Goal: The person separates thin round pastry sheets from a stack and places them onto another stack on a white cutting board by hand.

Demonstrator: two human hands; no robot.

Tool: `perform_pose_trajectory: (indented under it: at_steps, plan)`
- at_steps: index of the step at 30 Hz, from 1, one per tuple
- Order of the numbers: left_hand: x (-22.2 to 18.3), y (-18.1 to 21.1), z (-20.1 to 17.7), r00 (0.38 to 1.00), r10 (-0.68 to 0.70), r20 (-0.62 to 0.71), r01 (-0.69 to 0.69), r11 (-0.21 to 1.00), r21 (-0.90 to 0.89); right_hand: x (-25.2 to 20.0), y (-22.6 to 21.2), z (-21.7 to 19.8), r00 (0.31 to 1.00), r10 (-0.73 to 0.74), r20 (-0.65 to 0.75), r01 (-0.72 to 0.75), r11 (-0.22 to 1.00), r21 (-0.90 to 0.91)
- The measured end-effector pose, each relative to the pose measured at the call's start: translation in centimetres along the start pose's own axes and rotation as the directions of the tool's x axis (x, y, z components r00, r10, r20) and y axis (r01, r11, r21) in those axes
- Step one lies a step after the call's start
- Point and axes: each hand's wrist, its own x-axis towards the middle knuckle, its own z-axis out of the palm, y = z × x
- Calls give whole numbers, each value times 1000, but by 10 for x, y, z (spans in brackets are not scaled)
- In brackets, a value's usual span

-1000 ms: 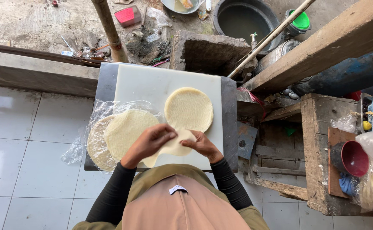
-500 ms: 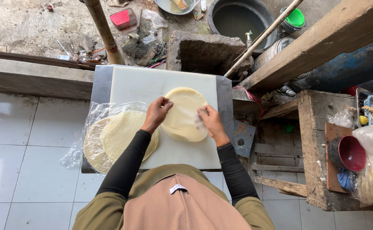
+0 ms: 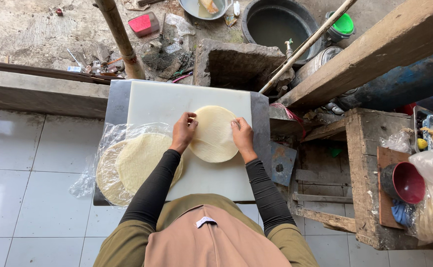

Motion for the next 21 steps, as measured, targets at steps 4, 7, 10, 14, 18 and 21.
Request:
perform_pose_trajectory:
  at_steps: [4,7,10,14,18,21]
  plan:
    - [-1,10,-2,1000,19,-24,-19,1000,-3,5,-4,-1,994,-101,-44,98,992,-76]
    - [-6,15,-5,996,68,-65,-64,996,60,4,-9,-2,982,-183,-42,172,966,-191]
    - [-16,19,-10,979,176,-108,-163,980,115,-6,-19,-3,972,-231,-51,213,949,-231]
    - [-48,11,-30,960,253,-116,-244,966,88,-19,-31,-12,943,-316,-102,265,901,-343]
    - [-94,-27,-80,956,203,-213,-151,960,237,-38,-38,-17,890,-448,-84,385,838,-387]
    - [-134,-60,-134,883,282,-375,-71,871,486,-70,-50,-11,876,-477,-67,450,860,-240]
